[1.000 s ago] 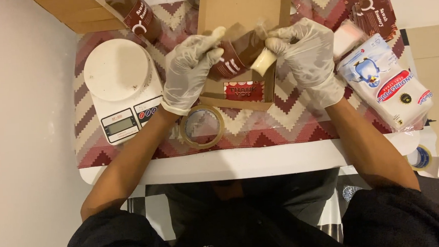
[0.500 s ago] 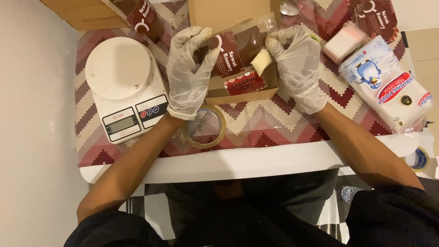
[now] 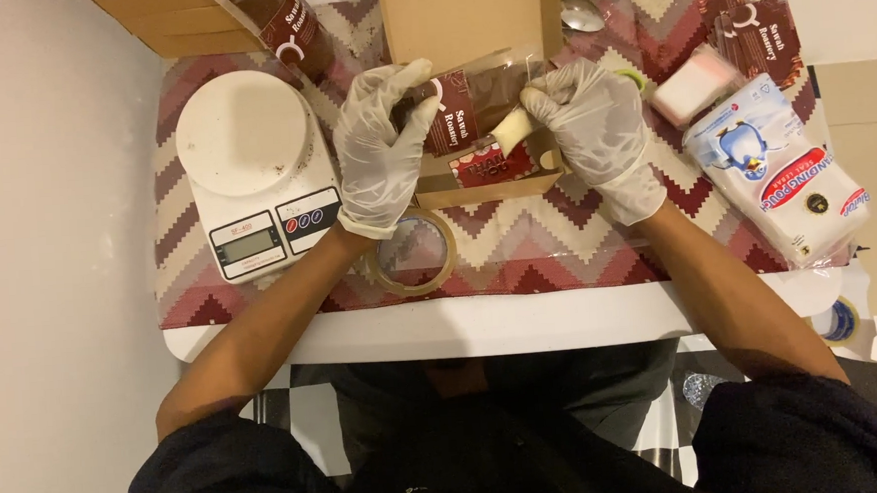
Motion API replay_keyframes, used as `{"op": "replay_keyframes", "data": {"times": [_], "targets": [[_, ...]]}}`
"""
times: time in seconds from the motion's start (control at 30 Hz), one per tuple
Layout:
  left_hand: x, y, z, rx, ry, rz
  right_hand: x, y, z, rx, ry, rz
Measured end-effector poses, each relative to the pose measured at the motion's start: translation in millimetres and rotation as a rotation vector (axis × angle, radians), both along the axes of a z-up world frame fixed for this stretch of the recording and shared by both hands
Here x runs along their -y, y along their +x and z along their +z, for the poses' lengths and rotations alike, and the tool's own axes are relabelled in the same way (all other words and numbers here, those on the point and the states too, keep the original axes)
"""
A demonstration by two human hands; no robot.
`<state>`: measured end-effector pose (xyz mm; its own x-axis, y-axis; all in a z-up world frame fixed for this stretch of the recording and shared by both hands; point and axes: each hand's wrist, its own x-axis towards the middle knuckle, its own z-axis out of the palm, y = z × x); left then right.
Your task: The person seals a small transparent pouch containing a brown item using clear tape, then places the pouch into a small cardboard box and closes the box flaps. The workspace includes a digital scale, scissors, and other packaging materials on a patterned tablecloth.
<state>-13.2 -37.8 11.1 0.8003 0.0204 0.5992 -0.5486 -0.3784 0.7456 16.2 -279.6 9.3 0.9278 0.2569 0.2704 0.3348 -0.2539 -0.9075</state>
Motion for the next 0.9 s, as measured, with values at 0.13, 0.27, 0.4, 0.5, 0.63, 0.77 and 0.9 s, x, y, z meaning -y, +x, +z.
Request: {"op": "replay_keyframes", "data": {"times": [0.13, 0.27, 0.4, 0.5, 0.63, 0.77, 0.9], "targets": [[-3, 1, 1, -0.016, 0.08, 0.061, 5, -3, 7, 0.101, -0.214, -0.157], [-4, 4, -8, -0.031, 0.089, 0.061, 11, 8, -11, 0.369, -0.005, -0.14], [-5, 1, 0, -0.209, -0.021, -0.063, 30, 12, -25, 0.371, -0.339, -0.23], [-8, -1, 10, -0.162, 0.108, -0.028, 28, 10, -18, 0.379, -0.327, -0.207], [-9, 4, 11, 0.031, 0.321, 0.087, 21, 3, -9, 0.136, -0.308, -0.242], [-7, 7, 11, -0.045, 0.343, 0.088, 10, -3, 6, 0.364, -0.209, -0.16], [-12, 15, -13, 0.052, 0.428, 0.2, 5, -2, 3, 0.533, -0.353, -0.134]]}}
